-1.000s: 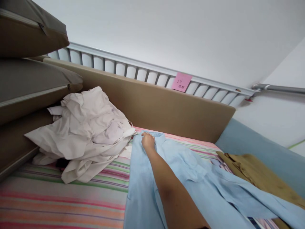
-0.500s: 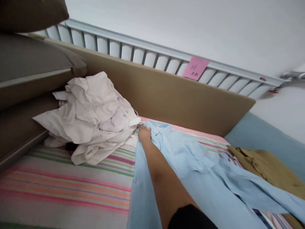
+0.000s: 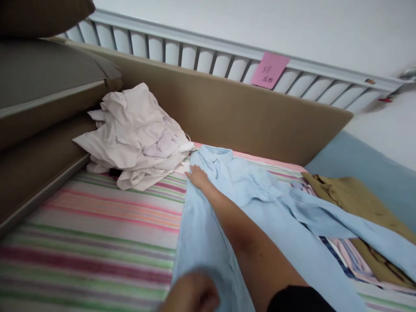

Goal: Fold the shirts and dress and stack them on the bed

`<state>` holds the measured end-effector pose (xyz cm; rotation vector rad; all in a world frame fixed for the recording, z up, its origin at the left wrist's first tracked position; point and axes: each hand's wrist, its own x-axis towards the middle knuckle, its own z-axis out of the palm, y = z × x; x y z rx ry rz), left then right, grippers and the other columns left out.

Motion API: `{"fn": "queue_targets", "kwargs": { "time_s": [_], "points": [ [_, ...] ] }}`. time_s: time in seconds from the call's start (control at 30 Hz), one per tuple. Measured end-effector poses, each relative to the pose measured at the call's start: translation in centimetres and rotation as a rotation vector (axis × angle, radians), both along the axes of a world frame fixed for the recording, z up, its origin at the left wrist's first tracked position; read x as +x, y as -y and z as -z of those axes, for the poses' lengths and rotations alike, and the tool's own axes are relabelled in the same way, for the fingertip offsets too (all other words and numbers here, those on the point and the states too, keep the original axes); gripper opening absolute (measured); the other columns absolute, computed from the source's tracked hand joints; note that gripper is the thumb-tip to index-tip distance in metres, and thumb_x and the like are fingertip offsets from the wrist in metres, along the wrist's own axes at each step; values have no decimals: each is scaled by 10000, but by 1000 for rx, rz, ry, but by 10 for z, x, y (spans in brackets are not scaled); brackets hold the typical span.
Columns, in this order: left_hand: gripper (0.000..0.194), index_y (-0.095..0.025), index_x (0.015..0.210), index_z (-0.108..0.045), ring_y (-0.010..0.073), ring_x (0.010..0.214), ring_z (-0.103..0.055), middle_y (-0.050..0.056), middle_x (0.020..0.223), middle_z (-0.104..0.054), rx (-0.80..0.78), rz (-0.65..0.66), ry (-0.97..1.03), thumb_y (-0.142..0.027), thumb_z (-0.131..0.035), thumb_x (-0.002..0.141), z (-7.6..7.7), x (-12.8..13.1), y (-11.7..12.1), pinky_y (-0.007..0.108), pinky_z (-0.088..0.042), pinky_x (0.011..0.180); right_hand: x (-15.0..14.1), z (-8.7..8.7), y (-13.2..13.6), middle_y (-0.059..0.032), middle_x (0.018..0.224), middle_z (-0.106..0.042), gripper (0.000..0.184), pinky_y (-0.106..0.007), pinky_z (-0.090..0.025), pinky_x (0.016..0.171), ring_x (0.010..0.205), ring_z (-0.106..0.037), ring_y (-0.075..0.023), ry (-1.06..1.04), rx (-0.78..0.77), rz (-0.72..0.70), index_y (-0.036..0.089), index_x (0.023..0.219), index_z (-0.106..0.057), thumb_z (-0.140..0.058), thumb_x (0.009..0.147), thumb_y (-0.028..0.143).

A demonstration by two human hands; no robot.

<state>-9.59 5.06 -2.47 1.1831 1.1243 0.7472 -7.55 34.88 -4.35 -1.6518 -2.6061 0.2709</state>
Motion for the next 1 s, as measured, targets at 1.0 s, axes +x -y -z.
{"fn": "queue_targets", "kwargs": {
  "time_s": [1.0],
  "points": [
    [269,-193,902,-633,202,846,-639,71,892,-694,139,-386,-778,-257,-381,836,57,-17,179,269,-431,758,240,16,433,-37,933,-700,241,-343,-481,840,909,-634,-219,-758,-301,120,282,891,-697,-477,811,340]
  ]
}}
